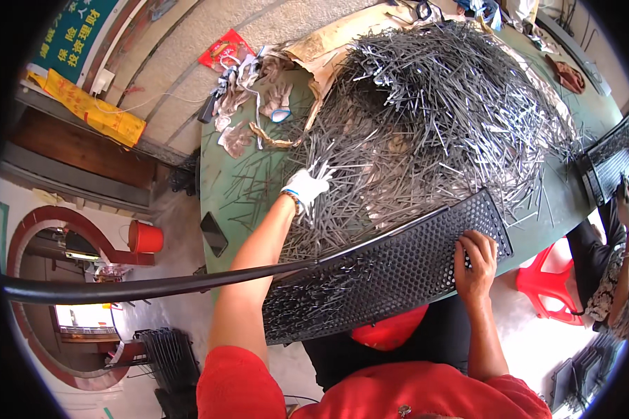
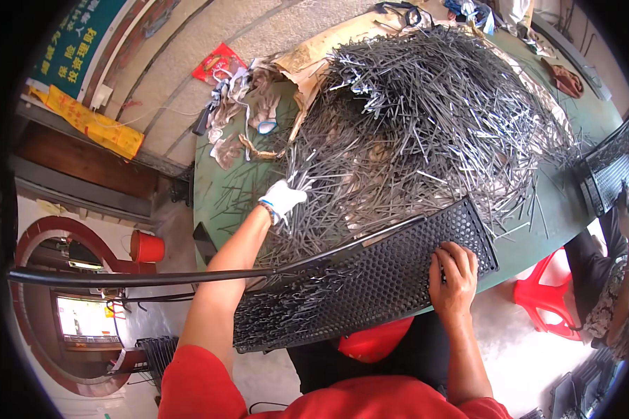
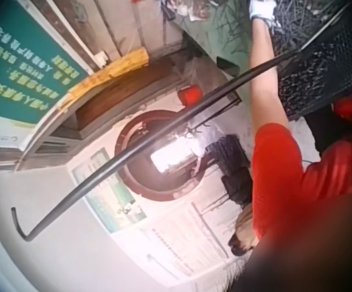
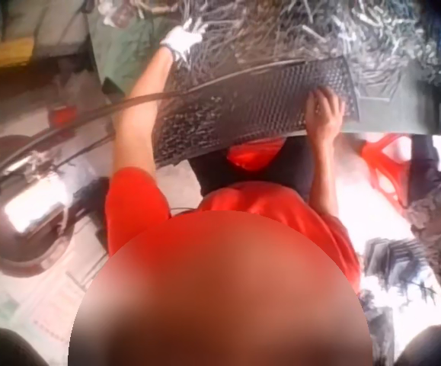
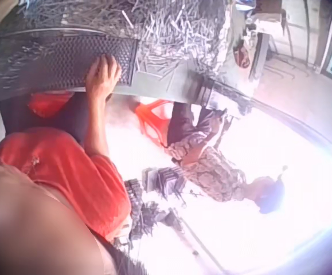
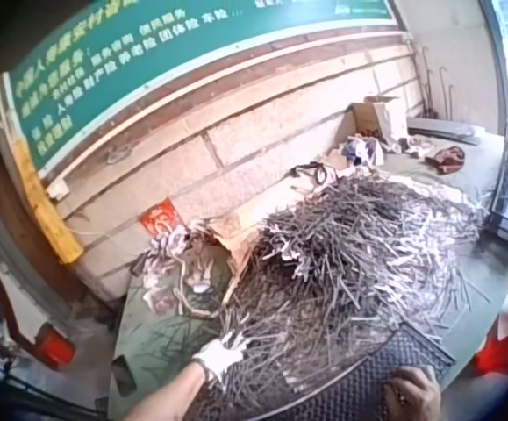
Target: Manually inserting thin metal wire bristles into a black perforated brush base plate.
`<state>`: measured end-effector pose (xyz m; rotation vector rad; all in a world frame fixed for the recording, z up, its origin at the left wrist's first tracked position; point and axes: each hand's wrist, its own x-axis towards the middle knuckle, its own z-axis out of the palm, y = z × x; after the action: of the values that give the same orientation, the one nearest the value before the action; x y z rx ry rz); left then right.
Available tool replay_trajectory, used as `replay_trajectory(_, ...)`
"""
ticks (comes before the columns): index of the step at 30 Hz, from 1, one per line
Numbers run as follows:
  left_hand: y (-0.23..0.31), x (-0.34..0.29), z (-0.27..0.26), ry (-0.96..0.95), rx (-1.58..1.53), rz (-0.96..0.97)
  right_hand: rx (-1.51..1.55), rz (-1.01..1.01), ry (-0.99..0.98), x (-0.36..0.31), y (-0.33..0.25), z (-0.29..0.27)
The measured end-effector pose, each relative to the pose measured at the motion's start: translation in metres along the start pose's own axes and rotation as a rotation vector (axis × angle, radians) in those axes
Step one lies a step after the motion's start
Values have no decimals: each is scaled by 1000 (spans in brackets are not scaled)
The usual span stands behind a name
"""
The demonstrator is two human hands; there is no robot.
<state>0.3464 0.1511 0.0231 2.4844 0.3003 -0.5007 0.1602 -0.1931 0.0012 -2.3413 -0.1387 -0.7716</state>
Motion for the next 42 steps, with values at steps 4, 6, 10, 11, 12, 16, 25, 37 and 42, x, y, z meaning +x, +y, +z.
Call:
replay_trajectory(4,-1,-23,-25,145,156,29,2,2,-2,1,-2,-1)
replay_trajectory(6,-20,-14,-39,182,374,41,3,9,-5,1,-5,-1)
replay_trajectory(10,-29,-13,-5,148,643,139,-10,28,-12,1,-6,0)
replay_trajectory(11,-24,-15,0,-47,641,68,-16,25,-18,2,-6,1)
replay_trajectory(12,-28,-13,3,-32,648,79,-15,24,-20,2,-6,1)
replay_trajectory(16,-14,-11,-5,-112,629,94,-12,33,-27,1,-5,0)
replay_trajectory(25,-2,9,4,-174,679,62,-17,32,-22,1,-5,0)
replay_trajectory(37,-45,10,-7,132,629,239,-7,35,-22,1,-7,0)
replay_trajectory(42,-61,12,-27,113,-214,258,-28,15,-24,2,-6,2)
